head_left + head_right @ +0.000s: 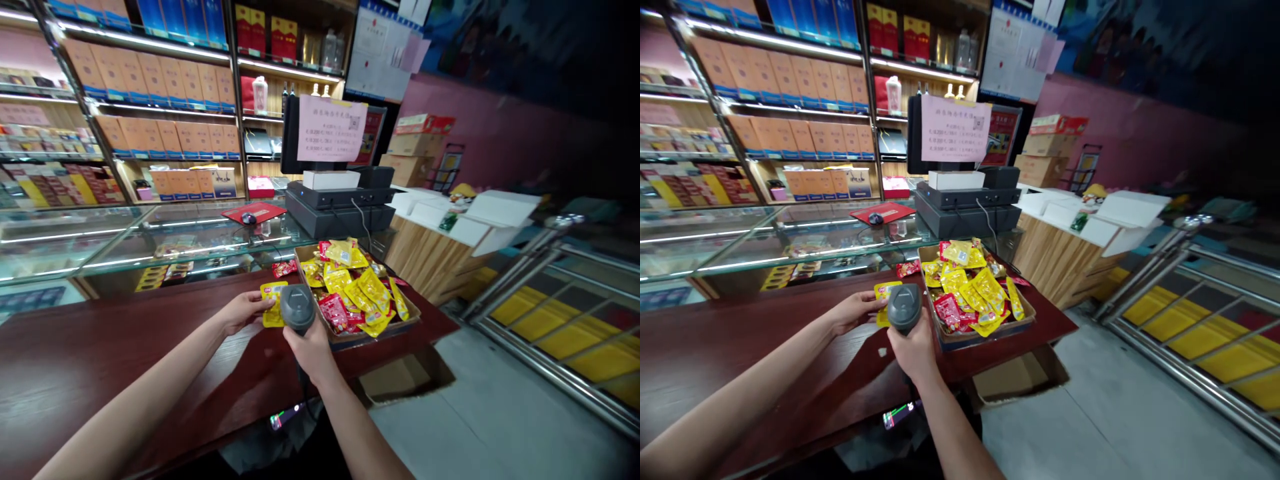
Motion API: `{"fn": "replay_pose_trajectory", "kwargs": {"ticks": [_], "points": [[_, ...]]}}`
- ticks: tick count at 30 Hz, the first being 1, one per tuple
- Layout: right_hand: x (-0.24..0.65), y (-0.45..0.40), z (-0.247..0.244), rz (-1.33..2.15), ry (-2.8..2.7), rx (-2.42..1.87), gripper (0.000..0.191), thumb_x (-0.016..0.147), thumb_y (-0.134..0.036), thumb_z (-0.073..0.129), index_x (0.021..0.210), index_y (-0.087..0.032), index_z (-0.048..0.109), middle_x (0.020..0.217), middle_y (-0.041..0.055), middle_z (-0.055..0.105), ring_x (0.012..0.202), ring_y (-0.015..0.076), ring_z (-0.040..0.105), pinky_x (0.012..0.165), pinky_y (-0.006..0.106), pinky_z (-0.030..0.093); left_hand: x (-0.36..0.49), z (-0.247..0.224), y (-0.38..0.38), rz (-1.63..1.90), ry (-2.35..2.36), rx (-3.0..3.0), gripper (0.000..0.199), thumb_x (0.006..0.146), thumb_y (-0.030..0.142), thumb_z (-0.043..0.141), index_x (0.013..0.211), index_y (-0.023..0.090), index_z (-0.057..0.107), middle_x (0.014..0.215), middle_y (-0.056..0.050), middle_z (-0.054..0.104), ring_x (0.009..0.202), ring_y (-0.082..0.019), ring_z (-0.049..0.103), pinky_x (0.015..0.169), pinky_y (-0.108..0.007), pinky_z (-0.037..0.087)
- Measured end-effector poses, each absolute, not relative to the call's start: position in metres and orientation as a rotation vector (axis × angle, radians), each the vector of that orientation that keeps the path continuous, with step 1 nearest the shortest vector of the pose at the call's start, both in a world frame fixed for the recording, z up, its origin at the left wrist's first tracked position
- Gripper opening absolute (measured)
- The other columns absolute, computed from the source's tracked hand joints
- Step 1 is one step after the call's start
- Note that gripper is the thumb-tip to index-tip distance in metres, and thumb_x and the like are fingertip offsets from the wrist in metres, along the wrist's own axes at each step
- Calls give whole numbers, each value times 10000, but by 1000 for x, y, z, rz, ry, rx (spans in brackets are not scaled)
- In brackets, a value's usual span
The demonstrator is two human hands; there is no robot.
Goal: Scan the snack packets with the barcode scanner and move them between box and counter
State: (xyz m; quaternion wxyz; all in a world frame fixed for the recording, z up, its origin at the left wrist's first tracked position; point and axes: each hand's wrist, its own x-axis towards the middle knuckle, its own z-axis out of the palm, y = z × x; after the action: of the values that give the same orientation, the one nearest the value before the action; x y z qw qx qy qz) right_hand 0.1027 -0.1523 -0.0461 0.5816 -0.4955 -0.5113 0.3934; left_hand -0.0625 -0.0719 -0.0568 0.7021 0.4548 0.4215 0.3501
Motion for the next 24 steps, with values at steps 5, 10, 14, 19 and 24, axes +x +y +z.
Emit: {"fn": "replay_pose_trajectory", "kwargs": {"ticks": [5, 10, 14, 19, 24], "points": [[138, -159, -16, 989, -1148, -1086, 327, 673, -189, 602, 994, -165, 652, 998, 60, 700, 959, 221, 628, 916, 350, 466, -20, -20, -79, 714, 881, 1118, 377, 669, 351, 769, 981, 155, 684, 925, -76, 714, 764, -160, 658, 653, -240, 501], [192, -163, 8, 919, -1132, -1117, 298, 702, -202, 623, 993, -185, 679, 994, 44, 704, 949, 222, 633, 930, 380, 454, 45, -3, -65, 869, 852, 1412, 361, 599, 339, 801, 890, 162, 679, 858, -43, 712, 778, -187, 651, 705, -268, 506], [227, -161, 13, 839, -1046, -1152, 329, 701, -232, 653, 1026, -184, 669, 1058, 54, 692, 1014, 233, 608, 962, 392, 426, 88, -10, -46, 967, 806, 1522, 338, 574, 299, 810, 834, 162, 644, 797, -36, 688, 737, -165, 627, 716, -265, 494], [248, -156, 11, 777, -1034, -1185, 302, 710, -245, 660, 1007, -193, 669, 1027, 42, 696, 975, 208, 614, 930, 349, 439, 115, -13, -34, 971, 781, 1607, 274, 606, 284, 786, 811, 172, 643, 768, -24, 668, 704, -150, 604, 677, -245, 473], [257, -151, 4, 783, -1038, -1213, 291, 723, -238, 654, 1010, -191, 661, 1002, 44, 693, 918, 189, 615, 886, 322, 451, 119, -11, -33, 949, 839, 1770, 291, 648, 327, 759, 896, 193, 687, 804, -39, 683, 759, -189, 616, 709, -272, 478]]}}
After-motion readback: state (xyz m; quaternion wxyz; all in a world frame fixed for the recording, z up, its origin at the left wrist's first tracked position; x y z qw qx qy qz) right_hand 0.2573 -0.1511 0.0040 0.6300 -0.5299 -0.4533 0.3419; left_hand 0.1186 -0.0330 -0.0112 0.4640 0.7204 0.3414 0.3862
